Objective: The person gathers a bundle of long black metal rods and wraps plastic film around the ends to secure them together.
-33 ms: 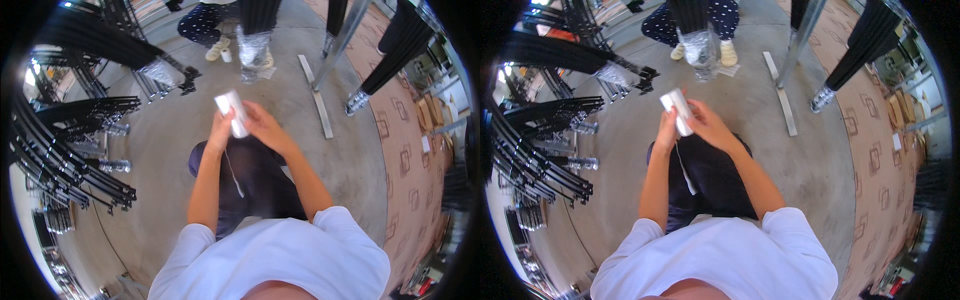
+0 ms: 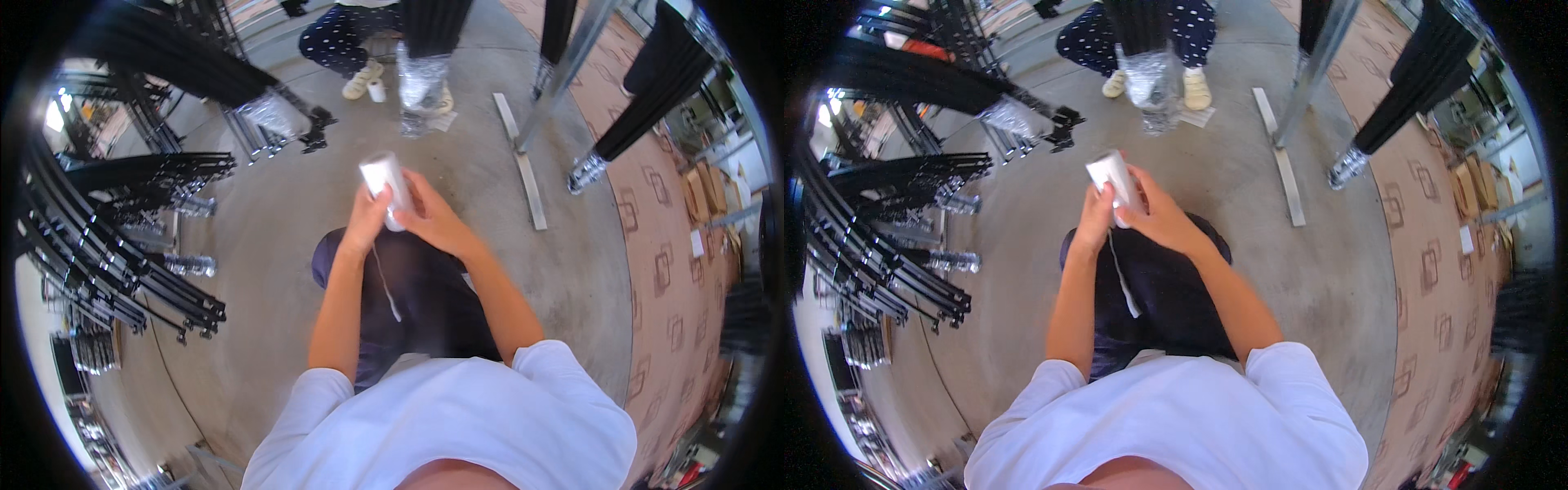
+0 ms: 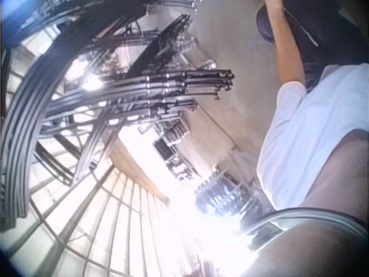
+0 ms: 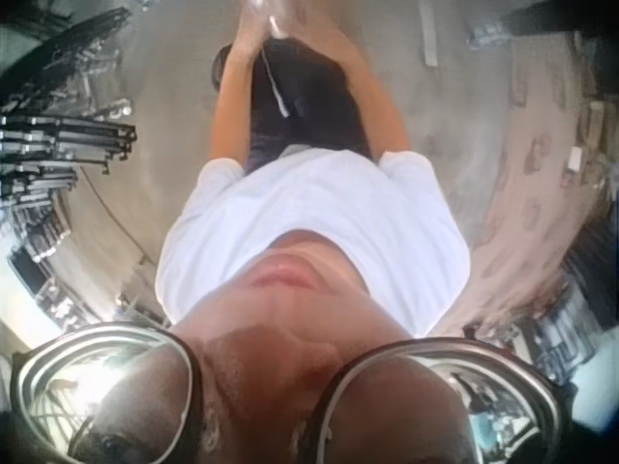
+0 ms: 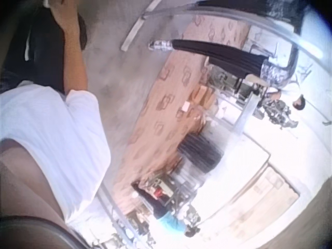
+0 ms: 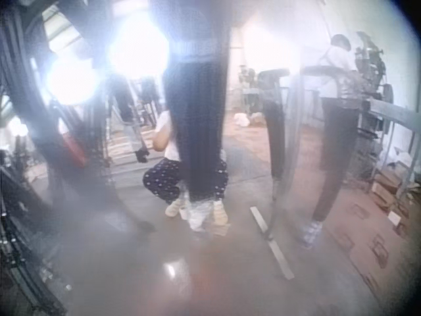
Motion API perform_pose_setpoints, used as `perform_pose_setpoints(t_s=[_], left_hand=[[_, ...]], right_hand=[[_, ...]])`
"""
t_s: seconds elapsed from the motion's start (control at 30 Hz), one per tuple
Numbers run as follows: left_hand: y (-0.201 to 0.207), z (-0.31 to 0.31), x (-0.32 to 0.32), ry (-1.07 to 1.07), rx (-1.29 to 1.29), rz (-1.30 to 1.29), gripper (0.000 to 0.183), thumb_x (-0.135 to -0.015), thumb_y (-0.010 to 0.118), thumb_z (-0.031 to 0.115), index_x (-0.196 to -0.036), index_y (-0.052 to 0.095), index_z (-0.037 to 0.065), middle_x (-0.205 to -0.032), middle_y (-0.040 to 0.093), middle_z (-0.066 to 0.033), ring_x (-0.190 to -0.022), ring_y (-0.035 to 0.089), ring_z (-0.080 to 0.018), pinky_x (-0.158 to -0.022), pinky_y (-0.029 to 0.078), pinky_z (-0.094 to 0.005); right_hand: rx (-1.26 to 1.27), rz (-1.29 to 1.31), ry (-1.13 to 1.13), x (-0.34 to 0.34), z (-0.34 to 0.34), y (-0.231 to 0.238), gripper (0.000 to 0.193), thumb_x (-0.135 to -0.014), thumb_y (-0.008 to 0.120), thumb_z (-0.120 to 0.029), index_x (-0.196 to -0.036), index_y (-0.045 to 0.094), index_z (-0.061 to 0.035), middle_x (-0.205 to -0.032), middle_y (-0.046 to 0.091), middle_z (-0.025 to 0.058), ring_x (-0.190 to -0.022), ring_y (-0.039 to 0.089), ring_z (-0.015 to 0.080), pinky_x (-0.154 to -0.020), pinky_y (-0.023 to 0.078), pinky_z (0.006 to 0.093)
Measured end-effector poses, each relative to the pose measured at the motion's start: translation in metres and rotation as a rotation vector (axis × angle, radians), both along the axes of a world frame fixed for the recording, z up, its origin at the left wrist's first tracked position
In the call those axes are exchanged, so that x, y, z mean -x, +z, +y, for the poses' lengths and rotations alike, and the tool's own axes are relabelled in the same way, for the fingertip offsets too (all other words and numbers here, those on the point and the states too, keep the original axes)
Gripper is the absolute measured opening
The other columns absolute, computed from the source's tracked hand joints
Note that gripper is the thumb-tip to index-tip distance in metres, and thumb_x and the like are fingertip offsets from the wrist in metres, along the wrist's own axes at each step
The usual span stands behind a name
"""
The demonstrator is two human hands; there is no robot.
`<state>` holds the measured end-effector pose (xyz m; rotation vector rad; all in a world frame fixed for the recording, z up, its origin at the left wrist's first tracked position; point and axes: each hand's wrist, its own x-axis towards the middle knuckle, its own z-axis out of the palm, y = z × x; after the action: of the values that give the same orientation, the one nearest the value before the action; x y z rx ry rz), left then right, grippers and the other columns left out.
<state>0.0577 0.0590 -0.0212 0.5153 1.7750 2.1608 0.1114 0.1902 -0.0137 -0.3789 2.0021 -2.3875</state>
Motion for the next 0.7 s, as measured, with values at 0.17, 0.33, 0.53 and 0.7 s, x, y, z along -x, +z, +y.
perform_pose_setpoints(t_s=[0.17,0.33,0.53,0.7], left_hand=[[0.009,-0.032,-0.025,0.018,-0.223,-0.108,0.094,-0.069,0.031,0.073,-0.128,0.026,0.0,-0.114,0.047,-0.0135,-0.102,0.048,-0.0213,-0.089,0.038,-0.0348],[0.029,-0.059,-0.038,-0.047,-0.256,-0.131,0.092,-0.069,0.025,0.073,-0.125,0.03,0.001,-0.126,0.037,-0.0139,-0.106,0.047,-0.0246,-0.091,0.037,-0.0383],[0.041,-0.059,-0.045,0.096,-0.507,-0.031,0.077,-0.072,0.037,0.066,-0.121,0.034,0.007,-0.133,0.027,-0.0134,-0.12,0.032,-0.0259,-0.097,0.029,-0.0411],[0.057,-0.063,-0.052,-0.051,-0.248,0.112,0.071,-0.076,0.06,0.038,-0.129,0.025,0.005,-0.133,0.028,-0.0087,-0.122,0.028,-0.0222,-0.1,0.021,-0.0338]], right_hand=[[0.251,-0.003,0.247,-0.007,-0.029,0.02,0.066,-0.08,0.055,-0.022,-0.133,0.019,-0.0055,-0.127,0.034,0.0095,-0.118,0.033,0.019,-0.096,0.027,0.031],[0.32,-0.075,0.282,-0.018,-0.052,0.035,0.077,-0.071,0.064,-0.018,-0.133,0.019,-0.0097,-0.121,0.038,0.0121,-0.113,0.037,0.0208,-0.093,0.031,0.033],[0.404,0.005,0.148,-0.016,-0.074,0.039,0.061,-0.072,0.063,-0.012,-0.124,0.031,-0.0073,-0.116,0.043,0.009,-0.104,0.044,0.0174,-0.084,0.039,0.03],[0.617,0.008,0.036,-0.006,-0.064,0.043,0.05,-0.077,0.057,-0.015,-0.12,0.035,-0.0036,-0.118,0.044,0.0099,-0.111,0.041,0.0215,-0.093,0.033,0.0366]])
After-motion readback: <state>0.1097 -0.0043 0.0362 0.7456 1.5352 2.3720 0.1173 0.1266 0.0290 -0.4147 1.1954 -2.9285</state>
